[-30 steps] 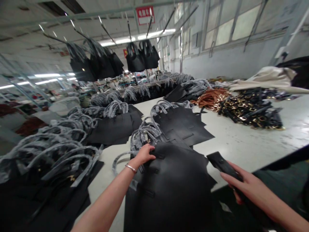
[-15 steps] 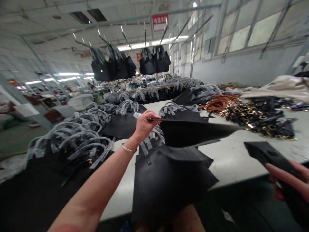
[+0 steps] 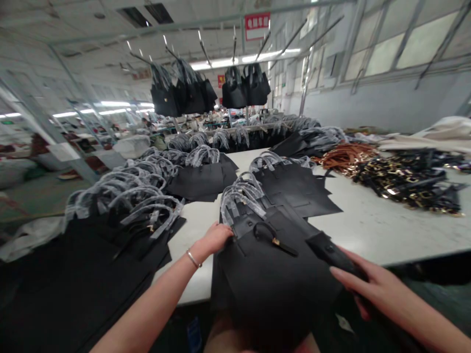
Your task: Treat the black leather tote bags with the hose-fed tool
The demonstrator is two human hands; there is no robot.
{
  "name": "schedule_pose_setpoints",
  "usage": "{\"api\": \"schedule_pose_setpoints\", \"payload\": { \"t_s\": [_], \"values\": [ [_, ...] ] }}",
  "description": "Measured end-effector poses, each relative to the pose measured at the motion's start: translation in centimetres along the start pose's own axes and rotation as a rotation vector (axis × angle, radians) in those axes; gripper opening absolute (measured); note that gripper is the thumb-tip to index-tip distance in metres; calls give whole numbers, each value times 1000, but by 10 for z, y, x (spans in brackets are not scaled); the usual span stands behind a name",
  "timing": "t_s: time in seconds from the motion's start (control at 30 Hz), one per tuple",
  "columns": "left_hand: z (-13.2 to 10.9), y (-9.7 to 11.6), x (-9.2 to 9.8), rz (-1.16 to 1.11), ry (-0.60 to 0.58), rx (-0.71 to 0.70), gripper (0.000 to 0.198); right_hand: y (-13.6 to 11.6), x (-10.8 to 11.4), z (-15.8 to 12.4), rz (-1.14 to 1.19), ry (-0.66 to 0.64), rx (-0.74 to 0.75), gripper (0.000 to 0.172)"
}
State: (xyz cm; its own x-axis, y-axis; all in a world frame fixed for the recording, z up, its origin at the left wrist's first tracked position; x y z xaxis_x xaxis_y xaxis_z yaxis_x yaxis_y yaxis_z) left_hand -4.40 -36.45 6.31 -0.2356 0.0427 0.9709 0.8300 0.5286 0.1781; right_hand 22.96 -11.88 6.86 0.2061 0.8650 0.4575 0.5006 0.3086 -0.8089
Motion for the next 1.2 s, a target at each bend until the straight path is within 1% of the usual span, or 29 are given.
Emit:
{"api": "schedule_pose_setpoints", "payload": {
  "t_s": [0.07, 0.17, 0.27, 0.3, 0.37, 0.43, 0.5, 0.63, 0.7, 0.8, 0.9, 0.97, 1.0, 1.03, 1.1, 1.13, 1.2],
  "values": [
    [-4, 0, -3, -27, 70, 85, 30, -13, -37, 15, 43, -122, 1, 93],
    [-16, 17, -18, -162, 168, 146, 25, -33, -81, 35, -10, -271, -9, 85],
    [-39, 36, -45, -402, 274, 199, 16, -49, -114, 47, -84, -377, -19, 79],
    [-47, 41, -56, -452, 288, 215, 13, -53, -123, 50, -107, -411, -25, 77],
    [-60, 53, -76, -474, 280, 216, 5, -61, -140, 55, -156, -476, -38, 75],
    [-67, 62, -91, -458, 268, 182, 5, -67, -152, 61, -197, -520, -42, 76],
    [-71, 66, -97, -458, 278, 147, 8, -73, -159, 67, -223, -542, -47, 76],
    [-68, 64, -98, -528, 297, 95, 9, -82, -164, 80, -259, -540, -58, 74],
    [-65, 63, -98, -561, 297, 81, 9, -90, -168, 84, -283, -532, -22, 71],
    [-64, 62, -100, -584, 316, 67, 9, -104, -185, 87, -312, -555, 60, 65],
    [-67, 60, -101, -591, 336, 77, 11, -115, -199, 89, -301, -566, 80, 68],
    [-68, 59, -99, -576, 322, 96, 9, -126, -193, 91, -251, -514, 129, 70],
    [-68, 58, -97, -568, 309, 113, 8, -133, -184, 92, -223, -467, 170, 71],
    [-67, 58, -95, -574, 293, 128, 6, -139, -171, 92, -200, -414, 205, 72],
    [-60, 59, -91, -664, 261, 158, 2, -146, -136, 92, -173, -291, 244, 77],
    [-53, 61, -89, -750, 257, 169, 8, -144, -118, 91, -158, -239, 236, 80],
    [-34, 65, -87, -967, 287, 189, 25, -135, -86, 89, -111, -179, 194, 84]
  ]
}}
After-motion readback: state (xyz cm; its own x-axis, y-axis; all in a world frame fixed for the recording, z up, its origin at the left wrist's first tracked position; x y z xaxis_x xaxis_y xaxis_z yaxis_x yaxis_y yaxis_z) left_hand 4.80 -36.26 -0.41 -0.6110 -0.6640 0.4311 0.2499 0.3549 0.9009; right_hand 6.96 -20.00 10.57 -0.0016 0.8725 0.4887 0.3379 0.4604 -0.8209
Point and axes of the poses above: each hand's wrist, its own z-axis towards the middle knuckle, its own x-axis out of the back of the hand, y = z × x, the point moved 9 cm from there along z, towards the middle knuckle, and after that the axes turned 7 degrees about -y, right-handed, at the moved point
